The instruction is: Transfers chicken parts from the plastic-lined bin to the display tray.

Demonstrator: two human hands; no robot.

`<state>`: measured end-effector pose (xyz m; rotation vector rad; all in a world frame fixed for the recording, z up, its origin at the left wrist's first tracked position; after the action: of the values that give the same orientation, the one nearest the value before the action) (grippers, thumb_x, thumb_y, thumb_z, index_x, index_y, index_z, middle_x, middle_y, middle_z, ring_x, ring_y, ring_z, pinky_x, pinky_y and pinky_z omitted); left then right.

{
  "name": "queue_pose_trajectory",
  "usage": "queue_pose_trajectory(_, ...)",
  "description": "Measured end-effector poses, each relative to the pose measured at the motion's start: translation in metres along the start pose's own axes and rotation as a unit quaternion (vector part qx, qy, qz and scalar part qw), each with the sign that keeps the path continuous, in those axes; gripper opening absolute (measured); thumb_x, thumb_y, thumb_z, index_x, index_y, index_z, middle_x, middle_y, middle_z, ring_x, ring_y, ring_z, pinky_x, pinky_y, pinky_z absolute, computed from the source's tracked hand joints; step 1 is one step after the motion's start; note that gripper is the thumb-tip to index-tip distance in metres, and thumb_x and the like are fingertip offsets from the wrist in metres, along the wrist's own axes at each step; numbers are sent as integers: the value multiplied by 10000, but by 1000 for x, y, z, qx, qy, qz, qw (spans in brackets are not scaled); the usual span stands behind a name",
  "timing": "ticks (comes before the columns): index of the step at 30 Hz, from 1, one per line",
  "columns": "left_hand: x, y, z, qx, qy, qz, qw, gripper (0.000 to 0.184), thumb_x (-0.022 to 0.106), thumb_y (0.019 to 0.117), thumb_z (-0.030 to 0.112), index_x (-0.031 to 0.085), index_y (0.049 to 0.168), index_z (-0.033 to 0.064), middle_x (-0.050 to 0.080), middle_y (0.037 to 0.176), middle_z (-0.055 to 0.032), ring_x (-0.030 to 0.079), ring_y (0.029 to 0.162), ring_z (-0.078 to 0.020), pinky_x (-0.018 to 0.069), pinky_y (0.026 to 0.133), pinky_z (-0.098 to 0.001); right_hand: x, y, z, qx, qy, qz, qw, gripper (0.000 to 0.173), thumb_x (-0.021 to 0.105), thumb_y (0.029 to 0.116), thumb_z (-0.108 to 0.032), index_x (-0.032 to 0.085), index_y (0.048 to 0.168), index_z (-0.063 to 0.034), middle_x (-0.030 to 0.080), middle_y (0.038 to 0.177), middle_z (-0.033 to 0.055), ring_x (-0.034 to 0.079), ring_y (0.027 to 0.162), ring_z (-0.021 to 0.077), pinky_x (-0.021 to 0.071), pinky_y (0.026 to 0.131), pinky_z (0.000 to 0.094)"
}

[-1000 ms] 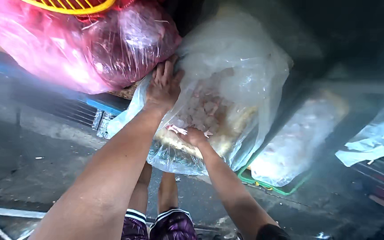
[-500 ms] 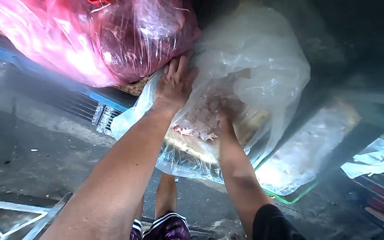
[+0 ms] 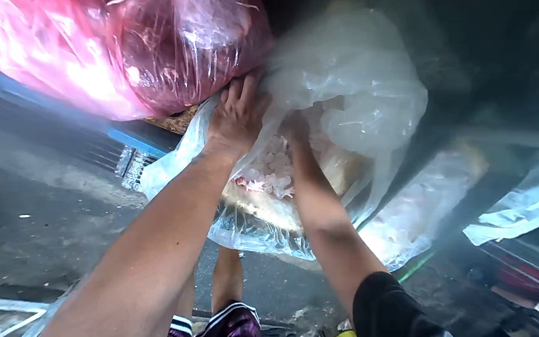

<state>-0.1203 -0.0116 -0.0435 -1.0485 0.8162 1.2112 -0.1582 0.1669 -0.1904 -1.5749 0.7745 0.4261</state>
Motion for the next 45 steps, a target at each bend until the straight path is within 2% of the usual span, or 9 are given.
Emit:
queue_pose_trajectory(2,1,0,0,-3,3,-2,1000,317,548,996,222,641,1299,214,361,1619,-112,469,1365,-391,465,1035,-525,12,0,-9,-25,-63,18,998,687,792,845,-373,585,1379,7,588,1404,248,569,1301,419,491,1009,648)
queue_pose_trajectory(9,1,1,0,8,-3,13,1000,303,565,989,224,653,1278,204,379,1606,-124,485,1350,-398,469,1028,-532,-18,-49,38,51,221,-75,971,505,652,1012,-166,457,1453,-15,630,1264,237,666,1068,329,563,922,502)
queue_pose_trajectory(12,3,-1,-2,6,5,-1,1000,322,573,987,235,642,1301,215,370,1608,-112,471,1366,-380,465,1043,-513,-36,-50,31,-255,213,-106,937,364,514,1043,-77,529,1235,232,610,1093,388,650,904,316,542,748,289)
queue_pose_trajectory(15,2,0,1,13,5,-8,1000,329,588,983,234,636,1307,205,362,1610,-127,469,1361,-392,456,1046,-519,-54,-69,1,91,89,-166,978,349,422,1104,-81,539,1368,114,599,1335,262,592,1212,287,445,1062,351)
queue_pose_trajectory(21,2,0,0,8,10,-2,1000,324,571,983,209,634,1301,217,353,1618,-124,463,1368,-399,457,1047,-525,-21,-18,50,-39,-19,-87,995,681,515,1079,-380,292,1592,8,403,1586,262,399,1478,384,323,1210,548)
queue_pose_trajectory(29,-1,1,0,2,5,-4,1000,356,625,957,208,644,1313,196,365,1609,-146,468,1357,-420,462,1033,-553,2,-11,80,-88,-80,11,993,462,589,1015,-335,587,1425,-121,615,1405,174,555,1342,359,438,1108,613)
queue_pose_trajectory(34,-3,-4,5,11,-35,-13,999,399,634,955,254,616,1345,169,330,1621,-195,383,1417,-495,395,1089,-652,46,5,108,-36,96,-160,982,673,720,958,-225,430,1560,-150,508,1540,146,494,1409,309,410,1154,558)
queue_pose_trajectory(38,-14,-4,16,-12,-44,-35,998,409,645,957,239,608,1340,99,321,1589,-270,366,1386,-570,394,1021,-727,14,-21,141,131,124,-63,982,839,751,851,-558,478,1504,-108,580,1429,207,543,1339,372,447,1095,629)
queue_pose_trajectory(45,-16,-4,17,-14,-40,-15,999,378,655,937,204,631,1290,71,339,1574,-285,382,1373,-569,392,1033,-701,28,-28,132,-102,-99,-26,989,638,701,870,-510,576,1450,-275,639,1373,140,566,1290,397,444,992,731)
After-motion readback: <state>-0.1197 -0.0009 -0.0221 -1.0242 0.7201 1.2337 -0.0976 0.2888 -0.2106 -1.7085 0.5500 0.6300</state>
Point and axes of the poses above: each hand's wrist, its own y-axis towards the middle knuckle, its own x-axis out of the palm, z = x × y, the point moved 9 cm from there along y, towards the middle knuckle
